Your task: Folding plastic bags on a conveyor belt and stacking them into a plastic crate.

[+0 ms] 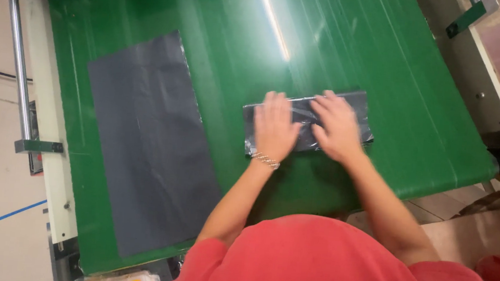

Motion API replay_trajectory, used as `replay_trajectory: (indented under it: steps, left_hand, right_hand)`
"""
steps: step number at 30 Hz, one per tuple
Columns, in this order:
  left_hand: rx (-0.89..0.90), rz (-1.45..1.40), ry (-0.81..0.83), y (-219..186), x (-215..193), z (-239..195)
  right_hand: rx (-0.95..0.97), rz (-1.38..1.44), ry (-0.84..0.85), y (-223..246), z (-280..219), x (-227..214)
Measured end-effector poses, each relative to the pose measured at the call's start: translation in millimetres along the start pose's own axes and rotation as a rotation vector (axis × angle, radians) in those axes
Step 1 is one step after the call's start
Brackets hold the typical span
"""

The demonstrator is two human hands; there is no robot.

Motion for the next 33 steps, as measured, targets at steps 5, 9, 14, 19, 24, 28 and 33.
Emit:
replay_trajectory:
  steps: [5, 9, 14, 19, 24, 28, 33]
  left_hand:
    - [0.026, 0.042, 0.421, -8, 54, -16]
    - [-0.018, 0.057, 0.549, 28, -3, -16]
    - [0.378, 0.110, 0.271, 49, -17, -52]
    - [0.746, 0.124, -0.001, 26, 3, -62]
    - [0.779, -0.008, 0.453, -33, -11, -41]
    - [0.349, -0.334, 1.183, -35, 15, -25]
    - [-0.296, -0.823, 1.698, 12, 102, -15]
  right_hand:
    - [0.053, -0.135, 0.172, -2, -2, 80]
    - [0.099, -0.285, 0.277, -40, -27, 46]
    - [0.250, -0.348, 0.346, -66, -45, 19]
    - [-0.015, -0.064, 0.297, 39, -24, 58]
    - [-0.012, 0.074, 0.276, 73, -62, 84]
    - [0.092, 0.469, -0.017, 86, -94, 35]
    - [0.597, 0.800, 0.040, 20, -178, 80]
Point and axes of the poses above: each hand's wrist, its own z-axis towards the middle knuckle, its own x-axis out of the palm, y = z × x, the point moved 7 cm from there along z, towards the middle knuckle, and after that the axes turned 11 degrees about -x, right-handed, at the moved point
